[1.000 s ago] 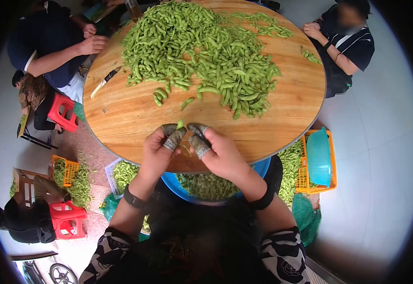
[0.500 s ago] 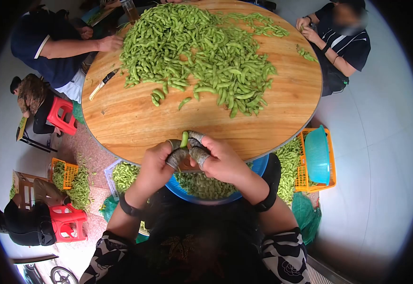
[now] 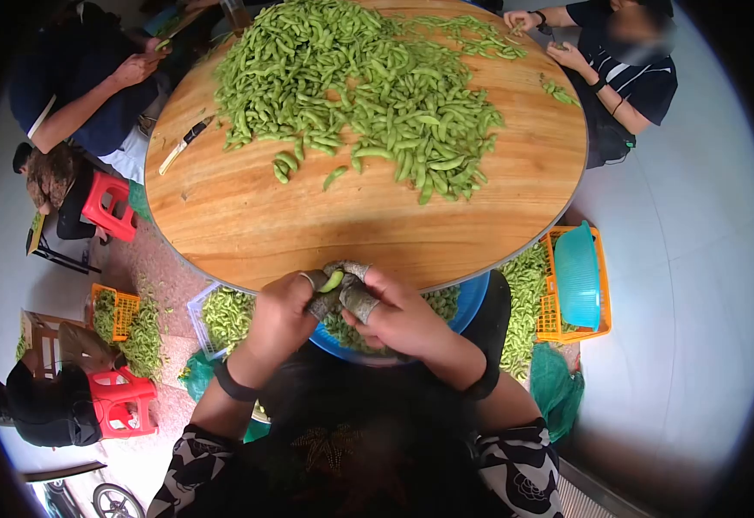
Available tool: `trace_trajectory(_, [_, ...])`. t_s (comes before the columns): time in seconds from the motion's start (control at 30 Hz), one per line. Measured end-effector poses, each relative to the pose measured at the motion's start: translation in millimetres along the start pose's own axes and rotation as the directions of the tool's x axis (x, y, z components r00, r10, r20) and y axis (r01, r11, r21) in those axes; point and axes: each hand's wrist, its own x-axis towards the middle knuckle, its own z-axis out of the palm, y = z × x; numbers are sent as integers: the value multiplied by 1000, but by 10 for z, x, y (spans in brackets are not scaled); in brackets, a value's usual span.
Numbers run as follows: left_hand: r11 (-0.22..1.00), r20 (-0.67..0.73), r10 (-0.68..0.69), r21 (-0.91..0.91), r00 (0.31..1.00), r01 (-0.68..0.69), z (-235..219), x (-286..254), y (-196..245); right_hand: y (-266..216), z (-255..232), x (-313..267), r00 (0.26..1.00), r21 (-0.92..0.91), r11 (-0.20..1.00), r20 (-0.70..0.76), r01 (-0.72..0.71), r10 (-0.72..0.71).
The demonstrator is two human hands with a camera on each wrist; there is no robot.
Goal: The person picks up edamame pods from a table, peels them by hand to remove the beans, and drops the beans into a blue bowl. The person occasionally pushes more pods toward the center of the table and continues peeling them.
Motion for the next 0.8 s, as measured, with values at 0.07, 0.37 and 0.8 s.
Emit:
trace_trajectory(0.07, [1000,-7,-14,28,1000,14,32,-13,74,33,29,-16,995,-61,993,-7,103,-104])
trace_trajectory(0.37, [257,553,-378,-708,742,658,22,-115,191,234,-126,-66,771,-695,550,10,463,-636])
trace_trajectory(0.8, [783,508,-83,-499,857,372,-76,-236,224,314,-80,21,823,-981,97,84,166,-562])
